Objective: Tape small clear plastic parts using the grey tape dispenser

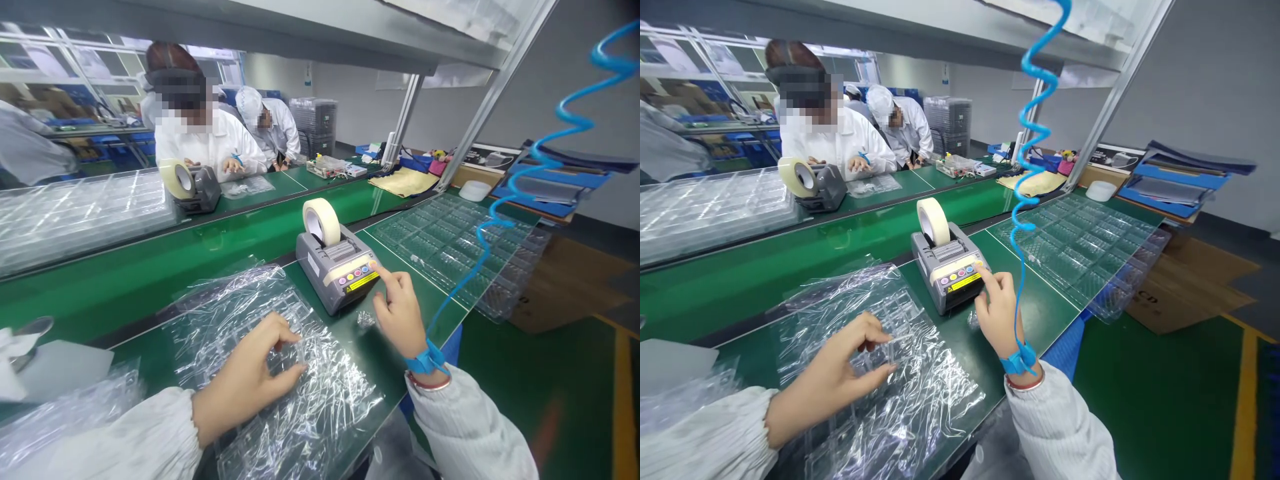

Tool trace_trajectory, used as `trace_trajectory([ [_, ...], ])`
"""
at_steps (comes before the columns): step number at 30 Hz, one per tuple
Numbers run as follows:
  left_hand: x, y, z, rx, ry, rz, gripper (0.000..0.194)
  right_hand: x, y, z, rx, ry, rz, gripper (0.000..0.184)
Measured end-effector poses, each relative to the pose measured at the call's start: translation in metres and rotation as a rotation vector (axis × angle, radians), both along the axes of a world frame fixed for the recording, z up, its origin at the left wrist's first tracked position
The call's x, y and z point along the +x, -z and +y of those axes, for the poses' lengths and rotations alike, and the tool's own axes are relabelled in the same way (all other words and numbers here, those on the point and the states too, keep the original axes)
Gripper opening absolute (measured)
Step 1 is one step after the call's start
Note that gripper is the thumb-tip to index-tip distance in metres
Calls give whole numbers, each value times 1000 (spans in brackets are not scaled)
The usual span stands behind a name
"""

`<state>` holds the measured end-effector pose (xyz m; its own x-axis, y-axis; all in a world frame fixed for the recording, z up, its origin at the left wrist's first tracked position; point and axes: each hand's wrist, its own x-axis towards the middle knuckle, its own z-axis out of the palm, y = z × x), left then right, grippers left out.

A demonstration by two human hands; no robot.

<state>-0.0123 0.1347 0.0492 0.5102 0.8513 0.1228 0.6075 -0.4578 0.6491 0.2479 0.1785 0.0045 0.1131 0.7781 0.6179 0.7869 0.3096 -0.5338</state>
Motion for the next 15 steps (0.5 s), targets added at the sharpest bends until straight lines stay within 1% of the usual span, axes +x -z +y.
trace_trajectory([
  [1, 0, 0, 0, 3, 1, 0, 12, -1, 1, 0, 13, 16, 39, 40],
  [3, 0, 1, 1, 8, 4, -1, 13, -3, 5, -1, 38, 44, 103, 24],
  [5, 0, 2, 1, 16, 7, -6, 14, -5, 12, -3, 53, 33, 97, 11],
  [6, 0, 2, 2, 19, 9, -7, 14, -6, 17, -4, 60, 16, 67, 9],
  [8, -1, 3, 2, 23, 12, -8, 15, -4, 25, -4, 104, -11, -22, 13],
  [10, -1, 3, 2, 24, 13, -7, 15, 0, 30, -1, 169, -43, -156, 17],
  [13, -2, 3, 2, 29, 14, -10, 15, 10, 31, 7, 239, -105, -322, 21],
  [15, -2, 4, 2, 26, 19, -10, 15, 17, 30, 12, 253, -145, -373, 24],
])
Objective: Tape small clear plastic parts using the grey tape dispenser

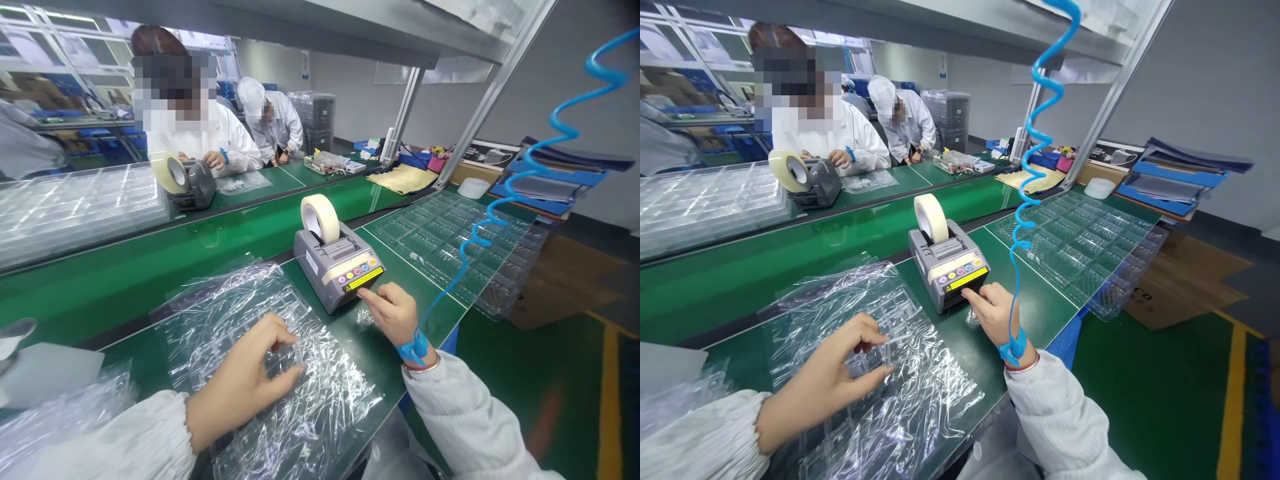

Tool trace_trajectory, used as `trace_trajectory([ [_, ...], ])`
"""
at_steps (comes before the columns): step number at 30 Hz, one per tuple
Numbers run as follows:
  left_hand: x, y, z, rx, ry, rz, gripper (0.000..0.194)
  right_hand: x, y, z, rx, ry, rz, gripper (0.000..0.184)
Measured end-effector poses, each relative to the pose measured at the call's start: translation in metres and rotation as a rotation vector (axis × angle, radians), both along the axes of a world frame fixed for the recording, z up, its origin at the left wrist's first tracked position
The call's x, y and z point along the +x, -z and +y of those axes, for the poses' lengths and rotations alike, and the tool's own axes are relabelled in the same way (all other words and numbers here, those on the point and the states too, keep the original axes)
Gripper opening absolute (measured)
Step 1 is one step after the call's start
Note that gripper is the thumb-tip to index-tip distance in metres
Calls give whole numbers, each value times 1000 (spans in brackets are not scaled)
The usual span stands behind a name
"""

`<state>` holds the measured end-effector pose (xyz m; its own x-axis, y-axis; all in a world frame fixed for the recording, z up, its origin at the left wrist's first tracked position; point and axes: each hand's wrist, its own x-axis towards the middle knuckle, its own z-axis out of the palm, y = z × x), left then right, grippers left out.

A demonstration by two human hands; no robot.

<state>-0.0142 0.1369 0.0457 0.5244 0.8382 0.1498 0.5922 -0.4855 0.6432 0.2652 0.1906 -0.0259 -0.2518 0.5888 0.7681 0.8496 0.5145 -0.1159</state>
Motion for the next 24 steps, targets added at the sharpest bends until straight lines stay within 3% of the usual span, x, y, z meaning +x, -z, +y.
trace_trajectory([
  [5, 1, 1, 0, -6, 9, 10, 15, 8, 1, 6, -3, -66, -78, 28],
  [15, 3, 1, -1, -40, 6, 26, 13, -6, -2, 7, -38, -66, -105, 27],
  [24, 2, 2, -3, -53, 19, 17, 14, 5, 7, 1, 60, -63, -123, 23],
])
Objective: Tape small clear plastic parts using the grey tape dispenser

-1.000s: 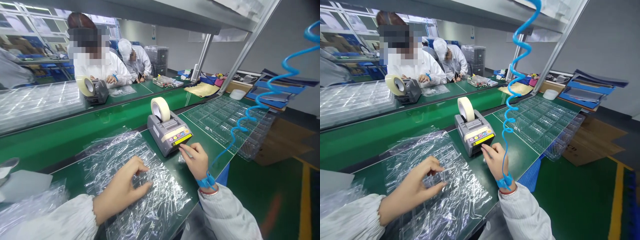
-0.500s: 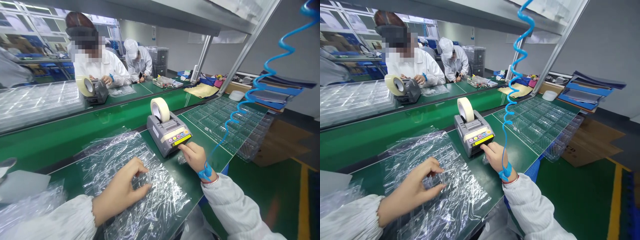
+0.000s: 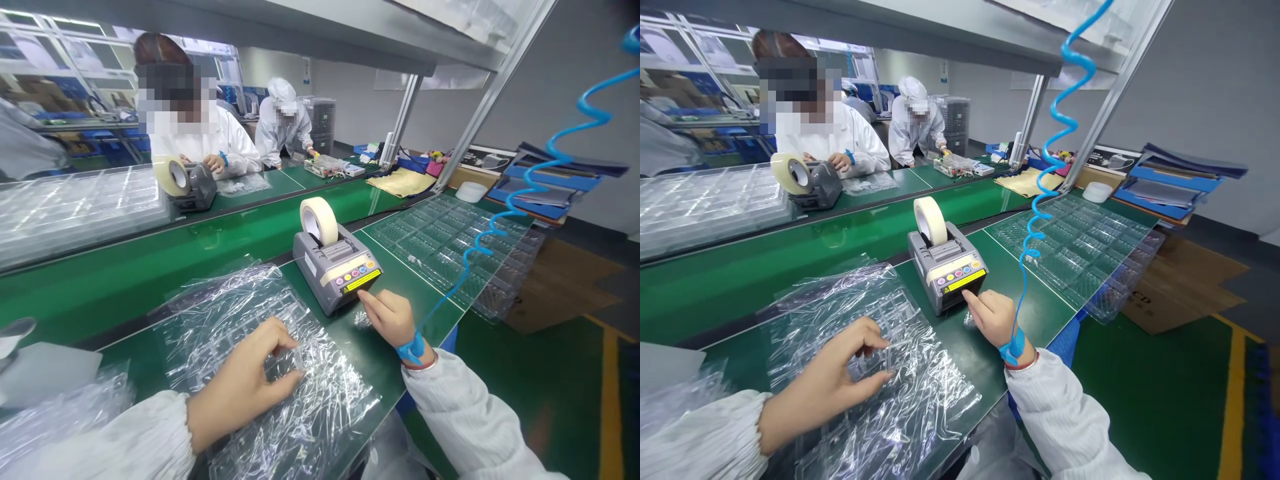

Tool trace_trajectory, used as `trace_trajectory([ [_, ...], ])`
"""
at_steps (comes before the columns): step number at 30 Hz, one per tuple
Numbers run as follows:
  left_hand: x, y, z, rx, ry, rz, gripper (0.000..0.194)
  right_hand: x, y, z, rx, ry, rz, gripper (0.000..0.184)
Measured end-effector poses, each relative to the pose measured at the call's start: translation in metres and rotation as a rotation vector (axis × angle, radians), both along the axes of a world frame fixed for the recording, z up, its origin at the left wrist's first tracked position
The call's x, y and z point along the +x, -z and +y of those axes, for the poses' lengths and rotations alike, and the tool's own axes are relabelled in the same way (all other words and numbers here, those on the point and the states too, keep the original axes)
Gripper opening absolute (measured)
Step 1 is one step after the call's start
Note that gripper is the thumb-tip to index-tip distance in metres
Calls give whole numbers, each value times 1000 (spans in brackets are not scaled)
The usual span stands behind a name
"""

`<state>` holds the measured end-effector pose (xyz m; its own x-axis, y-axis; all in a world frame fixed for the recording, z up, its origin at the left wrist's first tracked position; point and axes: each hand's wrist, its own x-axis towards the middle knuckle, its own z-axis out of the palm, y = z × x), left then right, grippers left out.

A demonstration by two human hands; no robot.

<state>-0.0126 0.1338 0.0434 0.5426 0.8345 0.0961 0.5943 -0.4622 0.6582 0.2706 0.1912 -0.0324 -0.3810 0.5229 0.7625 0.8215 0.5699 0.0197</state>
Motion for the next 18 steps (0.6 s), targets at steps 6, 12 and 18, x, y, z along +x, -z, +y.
trace_trajectory([
  [6, 1, -1, 0, -16, 15, -16, 14, 1, -1, 5, 59, -10, -86, 22],
  [12, 1, 1, -1, -22, 25, -44, 17, 7, -11, 14, 65, -91, -180, 18],
  [18, 2, 1, 0, -76, 14, -27, 14, 8, -17, 21, 73, -141, -219, 20],
])
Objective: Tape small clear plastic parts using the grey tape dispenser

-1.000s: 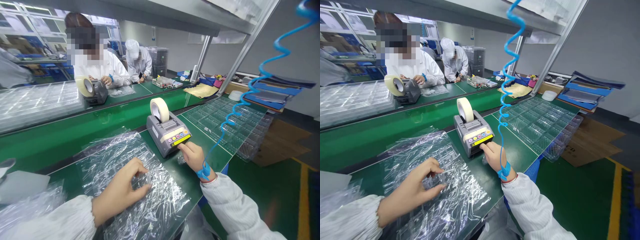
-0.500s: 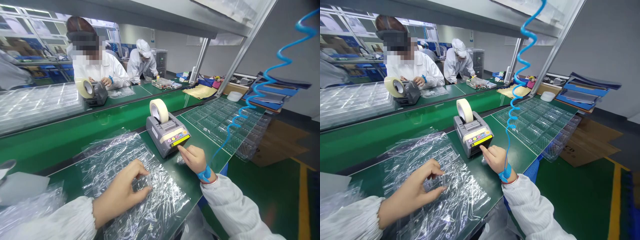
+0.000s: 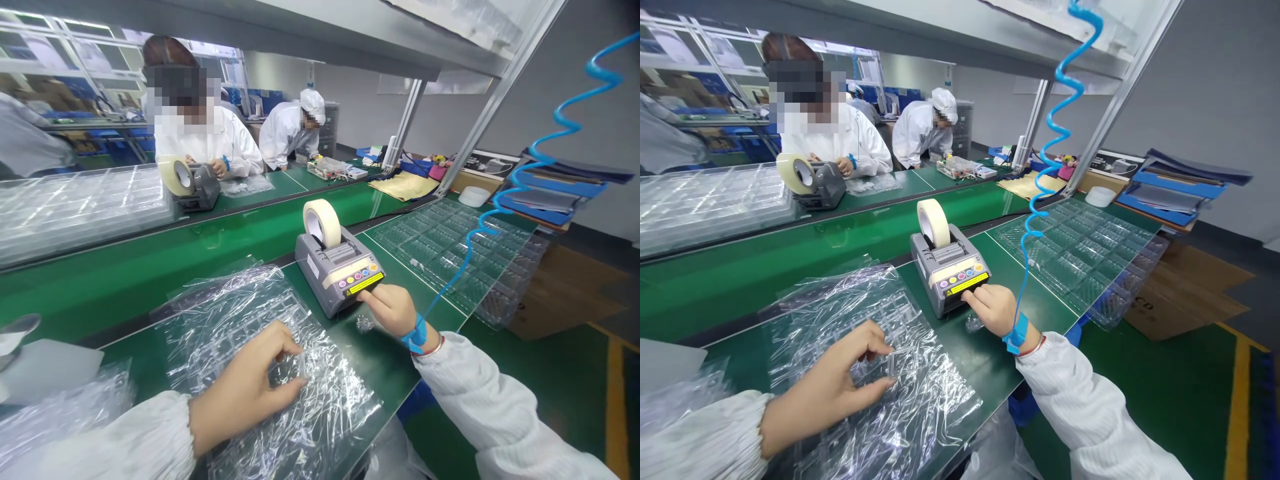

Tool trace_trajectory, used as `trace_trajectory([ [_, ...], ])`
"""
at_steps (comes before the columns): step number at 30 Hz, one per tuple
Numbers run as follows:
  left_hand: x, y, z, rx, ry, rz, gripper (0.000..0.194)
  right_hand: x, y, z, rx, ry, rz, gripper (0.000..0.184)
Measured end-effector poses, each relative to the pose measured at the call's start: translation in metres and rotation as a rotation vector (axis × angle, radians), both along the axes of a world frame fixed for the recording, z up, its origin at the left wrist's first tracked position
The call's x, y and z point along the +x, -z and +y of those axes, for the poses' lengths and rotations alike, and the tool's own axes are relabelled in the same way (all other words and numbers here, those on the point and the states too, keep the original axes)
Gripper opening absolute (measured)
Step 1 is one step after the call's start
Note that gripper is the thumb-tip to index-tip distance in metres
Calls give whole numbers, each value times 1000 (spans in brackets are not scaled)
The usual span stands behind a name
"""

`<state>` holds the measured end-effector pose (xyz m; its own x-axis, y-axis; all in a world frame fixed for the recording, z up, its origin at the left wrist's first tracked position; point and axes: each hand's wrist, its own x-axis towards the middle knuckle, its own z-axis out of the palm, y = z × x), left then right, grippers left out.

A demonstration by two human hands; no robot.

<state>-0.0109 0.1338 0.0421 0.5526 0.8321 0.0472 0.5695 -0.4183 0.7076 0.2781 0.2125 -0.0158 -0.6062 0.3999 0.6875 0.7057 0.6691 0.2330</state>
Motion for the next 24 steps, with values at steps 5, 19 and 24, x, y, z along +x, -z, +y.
trace_trajectory([
  [5, 1, 2, 0, -7, 13, 15, 14, -3, 5, 5, -28, -18, 4, 22],
  [19, 0, 2, -1, 3, 34, 3, 16, -4, 1, -25, -80, 102, 132, 17],
  [24, 0, 4, -2, 42, 33, -40, 19, -10, 1, -12, -21, 55, 128, 14],
])
